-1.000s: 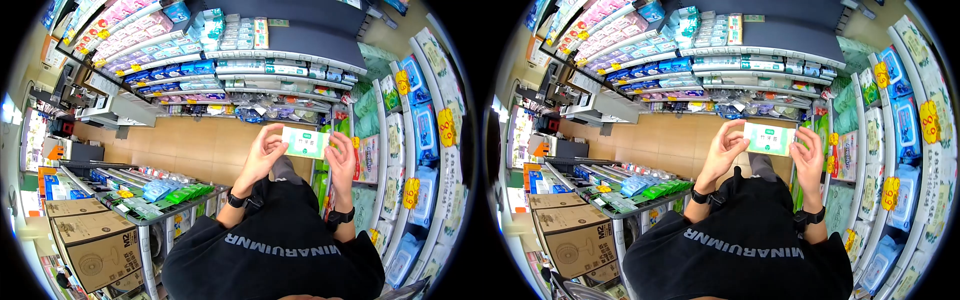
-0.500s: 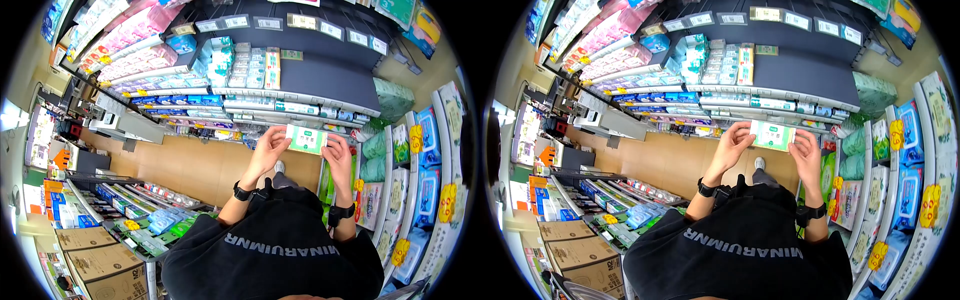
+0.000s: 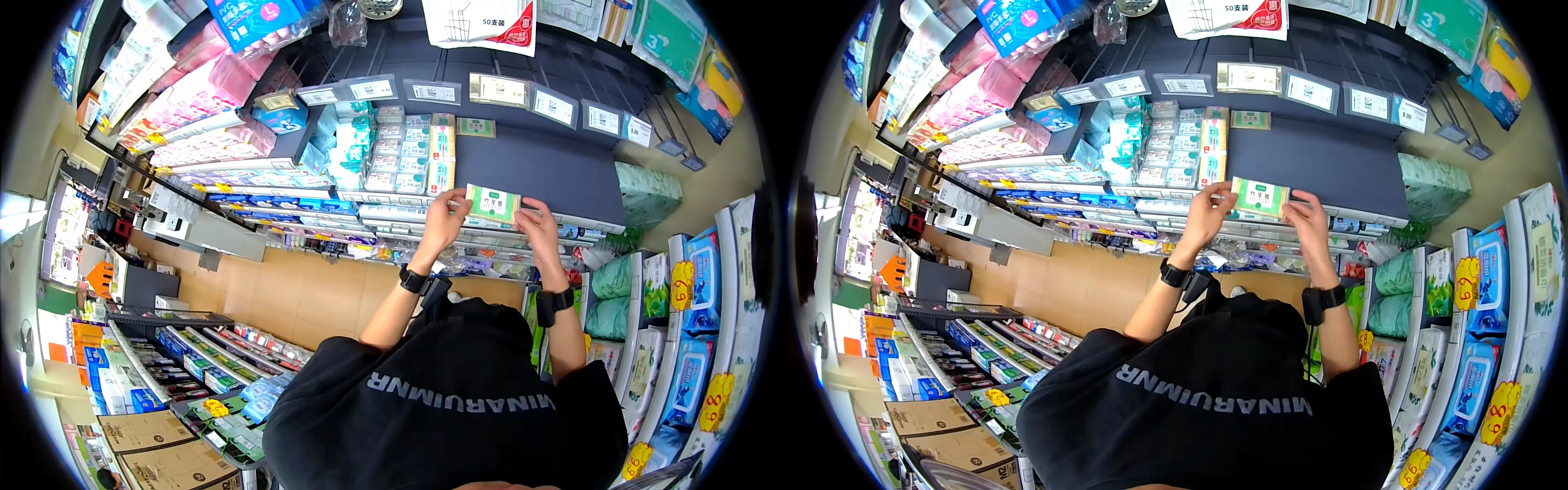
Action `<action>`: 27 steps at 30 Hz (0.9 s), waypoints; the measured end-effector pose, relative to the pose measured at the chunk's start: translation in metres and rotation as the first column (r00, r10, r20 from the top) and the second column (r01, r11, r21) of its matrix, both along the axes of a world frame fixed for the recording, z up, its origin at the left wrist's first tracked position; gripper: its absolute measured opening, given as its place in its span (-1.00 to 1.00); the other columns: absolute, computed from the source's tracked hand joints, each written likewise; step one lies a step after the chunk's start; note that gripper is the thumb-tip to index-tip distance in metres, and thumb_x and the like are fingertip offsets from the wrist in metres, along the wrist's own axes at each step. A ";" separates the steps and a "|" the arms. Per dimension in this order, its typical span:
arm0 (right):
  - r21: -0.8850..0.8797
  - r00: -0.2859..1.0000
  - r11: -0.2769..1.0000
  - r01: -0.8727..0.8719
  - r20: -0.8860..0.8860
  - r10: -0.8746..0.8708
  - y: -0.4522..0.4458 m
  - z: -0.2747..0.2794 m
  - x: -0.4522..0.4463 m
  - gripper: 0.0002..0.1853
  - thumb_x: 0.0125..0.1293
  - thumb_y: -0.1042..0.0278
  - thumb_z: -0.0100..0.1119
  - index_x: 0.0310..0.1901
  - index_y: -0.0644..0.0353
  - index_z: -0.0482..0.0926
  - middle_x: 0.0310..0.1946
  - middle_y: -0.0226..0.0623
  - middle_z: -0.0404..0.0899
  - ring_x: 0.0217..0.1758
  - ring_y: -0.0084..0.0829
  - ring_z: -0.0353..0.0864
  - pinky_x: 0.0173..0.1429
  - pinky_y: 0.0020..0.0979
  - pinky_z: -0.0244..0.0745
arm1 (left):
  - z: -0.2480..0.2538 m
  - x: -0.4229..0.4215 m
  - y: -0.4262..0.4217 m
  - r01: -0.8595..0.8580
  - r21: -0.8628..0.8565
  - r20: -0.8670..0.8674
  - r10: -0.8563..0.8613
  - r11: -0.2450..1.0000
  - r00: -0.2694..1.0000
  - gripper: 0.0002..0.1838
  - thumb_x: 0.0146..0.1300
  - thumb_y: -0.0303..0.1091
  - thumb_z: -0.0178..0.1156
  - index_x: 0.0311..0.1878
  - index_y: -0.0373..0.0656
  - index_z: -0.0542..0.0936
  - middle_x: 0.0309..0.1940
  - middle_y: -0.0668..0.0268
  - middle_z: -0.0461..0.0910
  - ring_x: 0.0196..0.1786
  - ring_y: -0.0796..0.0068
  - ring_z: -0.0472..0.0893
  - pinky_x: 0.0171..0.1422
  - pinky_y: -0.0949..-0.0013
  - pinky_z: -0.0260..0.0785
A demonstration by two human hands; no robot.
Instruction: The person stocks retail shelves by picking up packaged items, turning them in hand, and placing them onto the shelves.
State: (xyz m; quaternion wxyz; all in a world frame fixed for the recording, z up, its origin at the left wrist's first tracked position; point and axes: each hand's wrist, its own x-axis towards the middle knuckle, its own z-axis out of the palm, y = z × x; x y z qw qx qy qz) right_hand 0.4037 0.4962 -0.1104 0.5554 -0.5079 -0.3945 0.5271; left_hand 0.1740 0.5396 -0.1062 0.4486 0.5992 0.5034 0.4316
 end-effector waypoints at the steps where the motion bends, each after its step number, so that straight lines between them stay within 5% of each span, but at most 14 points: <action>1: 0.008 1.000 1.000 0.007 -0.027 -0.006 0.009 -0.002 -0.001 -0.54 0.36 0.46 0.29 0.23 0.32 0.40 -0.07 -0.06 0.68 -0.14 -0.46 0.64 -0.03 -0.44 0.55 | -0.001 0.002 0.006 -0.023 0.004 0.006 0.023 1.000 1.000 -0.59 0.33 -0.33 0.29 0.17 -0.36 0.57 -0.18 0.30 0.62 -0.18 0.50 0.64 -0.11 0.40 0.52; 5: 0.022 0.996 1.000 0.018 -0.082 -0.016 0.046 -0.013 0.003 -0.57 0.36 0.45 0.30 0.21 0.32 0.43 -0.08 -0.08 0.68 -0.15 -0.46 0.63 -0.02 -0.43 0.55 | -0.003 0.009 0.024 -0.062 0.009 -0.046 0.062 0.998 0.997 -0.57 0.31 -0.29 0.31 0.17 -0.34 0.58 -0.12 0.25 0.62 -0.12 0.47 0.63 -0.09 0.37 0.52; 9: 0.038 0.993 0.999 0.013 -0.117 -0.009 0.083 -0.031 0.011 -0.56 0.34 0.49 0.30 0.21 0.32 0.43 -0.09 -0.10 0.67 -0.19 -0.47 0.63 -0.05 -0.44 0.56 | -0.002 0.009 0.033 -0.080 -0.028 -0.039 0.079 0.996 0.996 -0.45 0.32 -0.26 0.30 0.29 -0.36 0.45 0.19 0.06 0.56 0.05 0.32 0.62 0.17 0.28 0.47; 16: 0.003 0.993 0.999 0.052 -0.103 -0.051 0.146 -0.045 0.018 -0.56 0.30 0.52 0.32 0.18 0.32 0.45 -0.09 -0.10 0.66 -0.24 -0.49 0.62 -0.08 -0.47 0.55 | 0.006 -0.001 0.035 0.052 -0.094 -0.021 -0.054 0.994 0.998 -0.63 0.34 -0.30 0.27 0.14 -0.26 0.58 0.10 0.10 0.57 -0.10 0.36 0.64 0.00 0.30 0.51; 27: -0.078 0.997 0.994 0.076 -0.015 -0.077 0.211 -0.073 0.007 -0.62 0.30 0.53 0.30 0.13 0.30 0.47 -0.08 -0.10 0.65 -0.21 -0.45 0.63 -0.10 -0.47 0.57 | 0.014 -0.023 0.038 0.037 -0.099 -0.084 -0.045 0.994 0.995 -0.73 0.37 -0.29 0.25 0.04 -0.23 0.64 -0.01 0.17 0.63 -0.11 0.39 0.63 0.00 0.33 0.48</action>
